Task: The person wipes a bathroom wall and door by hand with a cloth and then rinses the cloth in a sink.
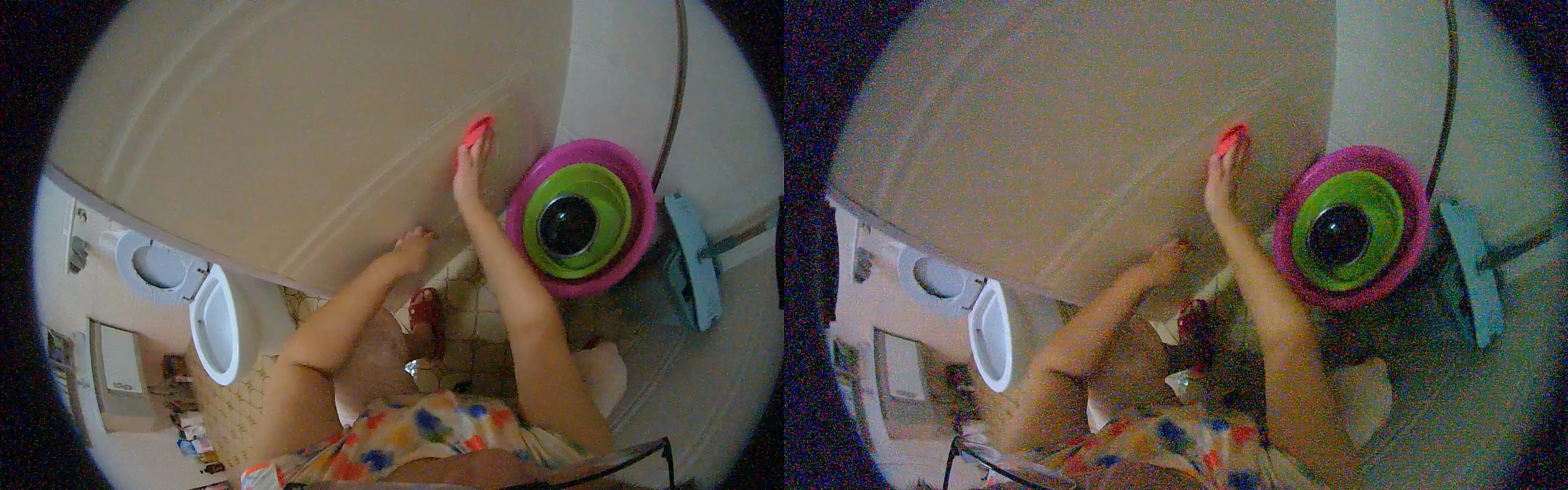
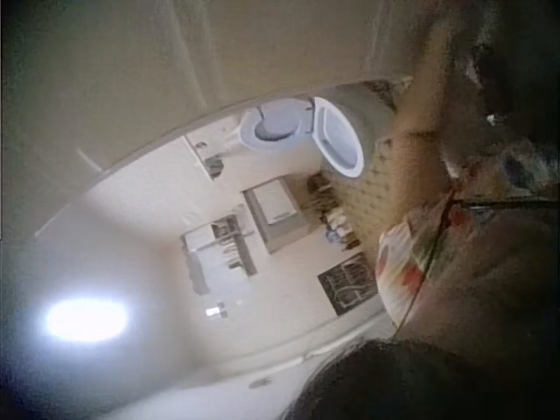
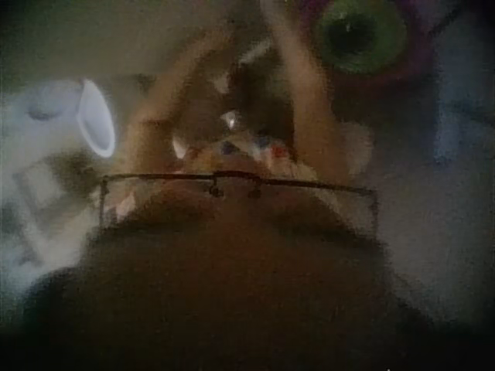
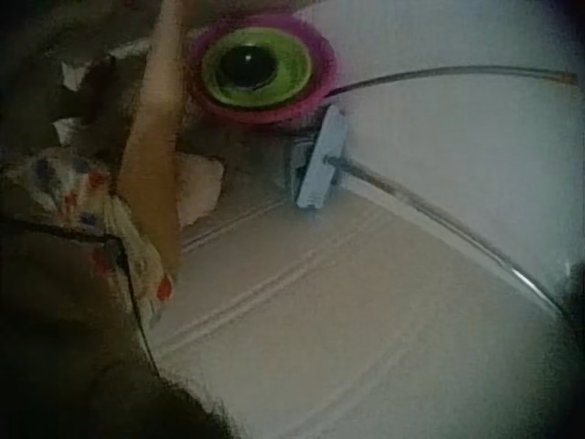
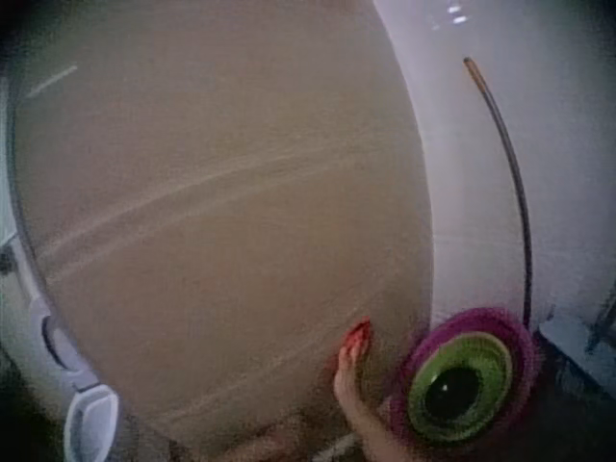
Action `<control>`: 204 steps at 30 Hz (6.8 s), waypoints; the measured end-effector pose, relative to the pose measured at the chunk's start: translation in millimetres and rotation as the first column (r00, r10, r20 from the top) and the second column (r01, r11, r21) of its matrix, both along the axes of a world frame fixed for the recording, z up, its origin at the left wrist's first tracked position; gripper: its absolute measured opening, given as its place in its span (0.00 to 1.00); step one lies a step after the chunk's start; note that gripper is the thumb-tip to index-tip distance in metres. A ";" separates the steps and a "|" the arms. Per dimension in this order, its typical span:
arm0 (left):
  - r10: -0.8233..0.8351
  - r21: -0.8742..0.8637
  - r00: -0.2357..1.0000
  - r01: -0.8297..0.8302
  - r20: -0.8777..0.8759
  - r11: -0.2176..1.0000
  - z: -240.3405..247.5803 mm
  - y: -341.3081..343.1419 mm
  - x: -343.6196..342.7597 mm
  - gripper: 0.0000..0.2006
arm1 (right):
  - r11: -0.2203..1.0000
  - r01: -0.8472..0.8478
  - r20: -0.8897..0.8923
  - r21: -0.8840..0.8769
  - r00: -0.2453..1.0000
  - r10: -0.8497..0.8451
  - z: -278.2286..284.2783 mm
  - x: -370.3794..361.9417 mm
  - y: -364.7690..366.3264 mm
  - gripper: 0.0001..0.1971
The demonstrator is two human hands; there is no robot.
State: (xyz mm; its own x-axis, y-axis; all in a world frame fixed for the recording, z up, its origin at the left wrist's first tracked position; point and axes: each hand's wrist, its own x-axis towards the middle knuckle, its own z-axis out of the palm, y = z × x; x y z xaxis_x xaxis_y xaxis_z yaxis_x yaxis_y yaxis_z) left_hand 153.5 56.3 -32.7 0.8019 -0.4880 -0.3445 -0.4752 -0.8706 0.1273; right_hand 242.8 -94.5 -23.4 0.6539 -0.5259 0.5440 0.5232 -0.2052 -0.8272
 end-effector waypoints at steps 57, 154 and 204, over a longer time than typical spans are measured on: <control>0.290 -0.213 0.956 -0.292 -0.042 0.933 -20.3 189.5 -99.2 0.17 | 0.896 -0.108 0.017 -0.430 0.992 0.128 -34.7 -162.2 206.6 0.26; 0.538 -0.333 0.806 -0.592 -0.246 0.734 -111.7 218.6 -110.5 0.25 | 0.244 0.247 -0.335 0.938 0.829 0.448 -167.5 -56.6 89.9 0.23; 0.134 -0.464 0.446 -0.868 -0.885 -0.175 -32.5 180.5 -121.6 0.40 | 0.905 -0.082 0.075 -0.417 0.989 0.124 -40.9 -176.7 221.9 0.32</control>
State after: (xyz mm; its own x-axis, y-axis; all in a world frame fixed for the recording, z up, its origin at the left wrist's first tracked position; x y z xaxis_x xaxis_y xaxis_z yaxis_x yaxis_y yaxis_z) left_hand 32.0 236.8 -65.2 0.8564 -0.1436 -0.4960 0.5162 0.2127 0.8296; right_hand 66.1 127.4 -64.3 0.6250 -0.1735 0.7611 0.6334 -0.4572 -0.6243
